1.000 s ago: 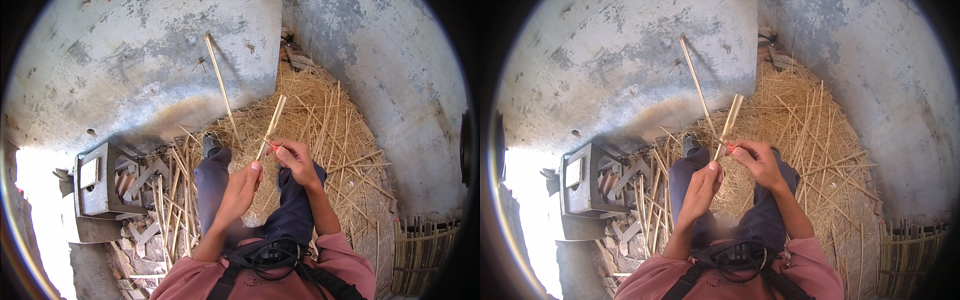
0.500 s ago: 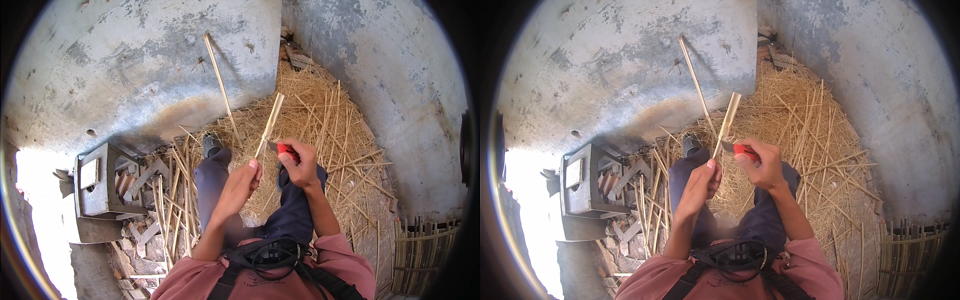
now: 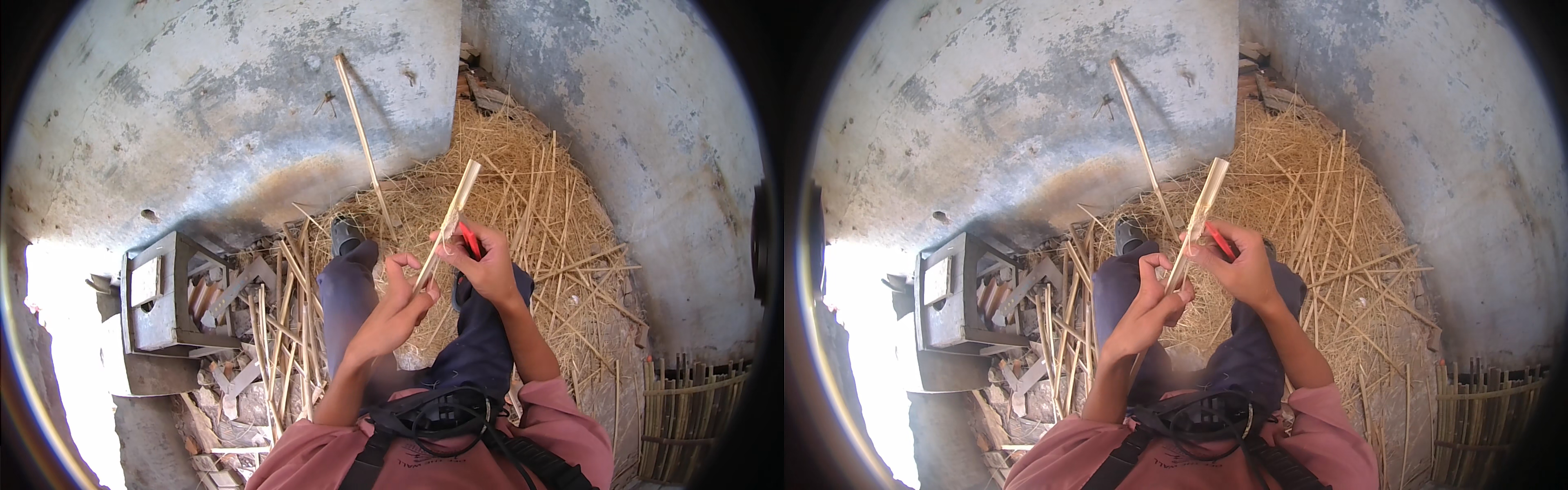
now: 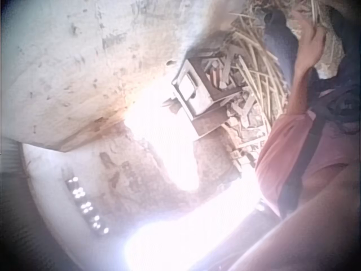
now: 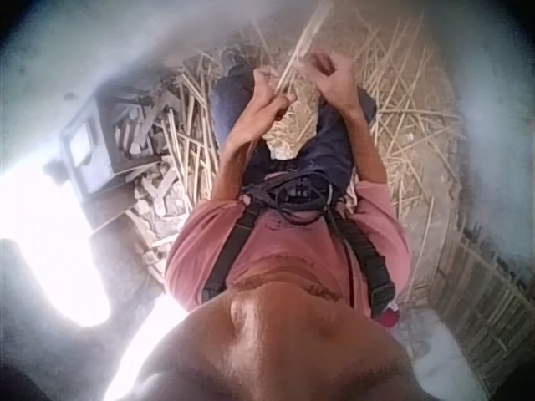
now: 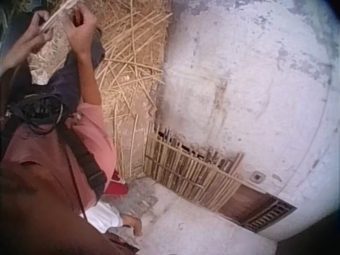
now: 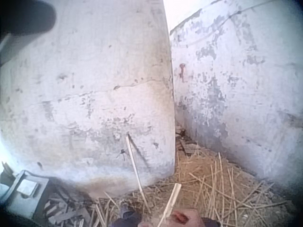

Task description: The person whittles a strip of wood using a small red utility knife while seated, removing thin shavings to shape the end of the piece.

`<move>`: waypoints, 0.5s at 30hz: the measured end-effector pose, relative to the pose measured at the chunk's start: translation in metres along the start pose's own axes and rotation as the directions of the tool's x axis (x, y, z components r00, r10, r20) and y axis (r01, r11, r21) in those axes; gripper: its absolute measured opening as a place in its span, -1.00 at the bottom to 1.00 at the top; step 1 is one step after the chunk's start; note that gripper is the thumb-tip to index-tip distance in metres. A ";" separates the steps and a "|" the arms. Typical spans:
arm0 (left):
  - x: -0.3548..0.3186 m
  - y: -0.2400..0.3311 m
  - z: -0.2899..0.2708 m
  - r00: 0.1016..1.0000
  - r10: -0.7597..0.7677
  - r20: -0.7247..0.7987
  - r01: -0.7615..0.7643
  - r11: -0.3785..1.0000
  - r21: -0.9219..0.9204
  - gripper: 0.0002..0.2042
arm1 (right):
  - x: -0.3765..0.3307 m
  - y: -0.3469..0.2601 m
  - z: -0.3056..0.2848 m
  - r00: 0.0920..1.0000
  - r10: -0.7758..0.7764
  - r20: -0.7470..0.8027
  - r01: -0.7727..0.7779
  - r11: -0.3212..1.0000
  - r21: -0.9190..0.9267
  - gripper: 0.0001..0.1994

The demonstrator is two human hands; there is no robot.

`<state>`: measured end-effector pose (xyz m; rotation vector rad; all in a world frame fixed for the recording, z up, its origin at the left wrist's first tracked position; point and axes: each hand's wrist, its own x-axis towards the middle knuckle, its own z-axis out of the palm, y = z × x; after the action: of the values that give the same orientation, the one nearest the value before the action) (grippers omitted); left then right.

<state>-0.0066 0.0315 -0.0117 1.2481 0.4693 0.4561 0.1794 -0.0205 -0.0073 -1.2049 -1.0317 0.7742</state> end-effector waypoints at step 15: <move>-0.018 -0.018 -0.029 0.997 -0.081 -0.002 0.080 0.992 0.098 -0.74 | -0.006 -0.006 -0.004 0.968 -0.248 -0.021 0.215 0.876 -0.431 -0.71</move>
<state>-0.0365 0.0399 -0.0352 1.3188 0.5435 0.3670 0.1811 -0.0287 -0.0030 -1.4334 -1.2970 0.3149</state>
